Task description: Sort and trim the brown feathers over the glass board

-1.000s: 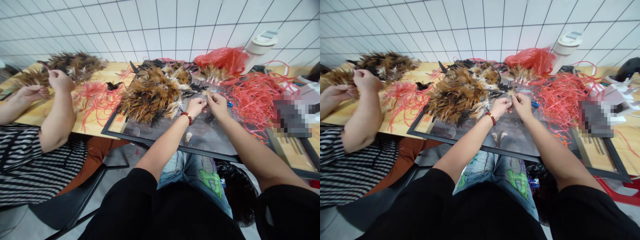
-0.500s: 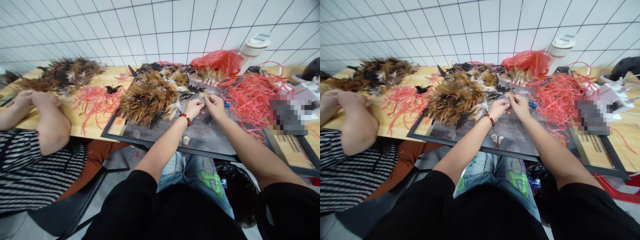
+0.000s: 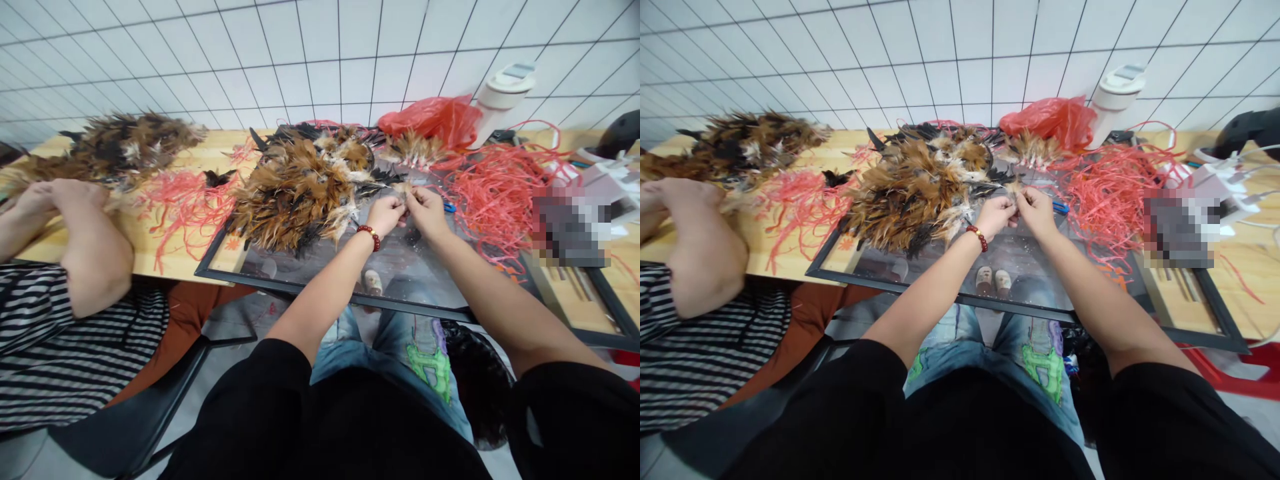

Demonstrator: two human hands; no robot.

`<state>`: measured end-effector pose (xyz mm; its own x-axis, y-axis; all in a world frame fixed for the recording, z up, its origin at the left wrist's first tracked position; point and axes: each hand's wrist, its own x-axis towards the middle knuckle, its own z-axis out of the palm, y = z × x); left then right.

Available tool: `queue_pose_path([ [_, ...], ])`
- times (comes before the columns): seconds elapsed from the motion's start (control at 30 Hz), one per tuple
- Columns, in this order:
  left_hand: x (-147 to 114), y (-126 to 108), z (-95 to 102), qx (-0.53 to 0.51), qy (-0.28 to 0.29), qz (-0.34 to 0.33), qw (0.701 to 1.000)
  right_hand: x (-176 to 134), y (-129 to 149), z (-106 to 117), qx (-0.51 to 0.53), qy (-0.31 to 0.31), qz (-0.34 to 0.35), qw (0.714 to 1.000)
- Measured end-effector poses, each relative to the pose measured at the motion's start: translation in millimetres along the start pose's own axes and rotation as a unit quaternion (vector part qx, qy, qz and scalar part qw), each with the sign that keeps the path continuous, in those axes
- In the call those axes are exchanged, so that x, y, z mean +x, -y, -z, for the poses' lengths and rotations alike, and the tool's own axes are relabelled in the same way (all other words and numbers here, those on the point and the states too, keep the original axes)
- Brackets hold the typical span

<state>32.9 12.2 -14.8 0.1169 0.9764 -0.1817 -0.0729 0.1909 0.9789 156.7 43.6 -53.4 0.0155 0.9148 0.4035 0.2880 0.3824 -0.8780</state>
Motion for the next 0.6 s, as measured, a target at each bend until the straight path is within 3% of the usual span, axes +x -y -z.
queue_pose_path([
  [0.4, 3.2, 8.0, 2.7, 0.014, 0.007, -0.009, 1.0, -2.4, 3.8, 1.9, 0.011, 0.031, -0.034, 0.999],
  [0.6, 1.0, 7.3, 2.9, 0.025, 0.0, -0.025, 0.999, -1.8, 4.2, 0.0, -0.002, 0.01, -0.006, 1.0],
])
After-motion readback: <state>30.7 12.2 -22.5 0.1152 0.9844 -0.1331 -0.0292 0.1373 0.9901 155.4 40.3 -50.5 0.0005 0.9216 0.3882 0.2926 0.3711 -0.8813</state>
